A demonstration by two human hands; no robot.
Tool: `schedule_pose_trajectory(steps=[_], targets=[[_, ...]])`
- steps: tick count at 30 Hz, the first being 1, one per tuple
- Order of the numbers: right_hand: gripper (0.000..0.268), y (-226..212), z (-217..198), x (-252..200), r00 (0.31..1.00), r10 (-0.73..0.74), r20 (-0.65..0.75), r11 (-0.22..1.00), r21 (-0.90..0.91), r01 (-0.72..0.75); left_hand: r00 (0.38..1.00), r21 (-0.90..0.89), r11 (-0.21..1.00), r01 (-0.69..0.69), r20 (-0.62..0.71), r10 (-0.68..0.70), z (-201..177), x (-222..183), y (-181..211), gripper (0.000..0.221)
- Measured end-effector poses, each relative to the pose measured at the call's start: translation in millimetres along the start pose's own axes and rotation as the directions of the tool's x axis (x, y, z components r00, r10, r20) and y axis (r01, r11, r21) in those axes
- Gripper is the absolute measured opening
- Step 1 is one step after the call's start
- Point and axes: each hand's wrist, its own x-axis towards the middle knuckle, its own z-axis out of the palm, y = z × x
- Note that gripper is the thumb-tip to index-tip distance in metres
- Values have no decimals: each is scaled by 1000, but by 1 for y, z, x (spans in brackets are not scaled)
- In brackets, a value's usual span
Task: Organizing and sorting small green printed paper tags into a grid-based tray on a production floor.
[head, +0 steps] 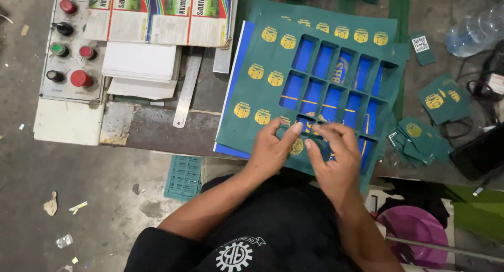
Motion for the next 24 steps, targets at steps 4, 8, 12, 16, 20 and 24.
schedule_pose_trajectory(steps=[4,8,12,16,20,24], targets=[[46,10,11,3,982,-29,189,983,185,-7,997,-111,991,-68,-32,65,-23,-5,-10,27],[41,12,32,4,963,-86,256,967,256,18,913,268,885,-382,-41,407,-58,-5,-14,43],[45,10,55,10,950,-225,218,974,61,217,848,566,666,-487,121,516,-82,-4,-5,48],[48,9,72,12,944,-205,260,976,-24,218,801,687,509,-519,182,570,-82,-5,-15,40],[54,4,72,7,929,-252,270,934,-184,307,861,719,556,-417,117,495,-71,-16,-27,48],[50,29,81,-8,949,-199,243,960,-148,239,887,638,667,-386,56,459,-63,-21,-40,50]])
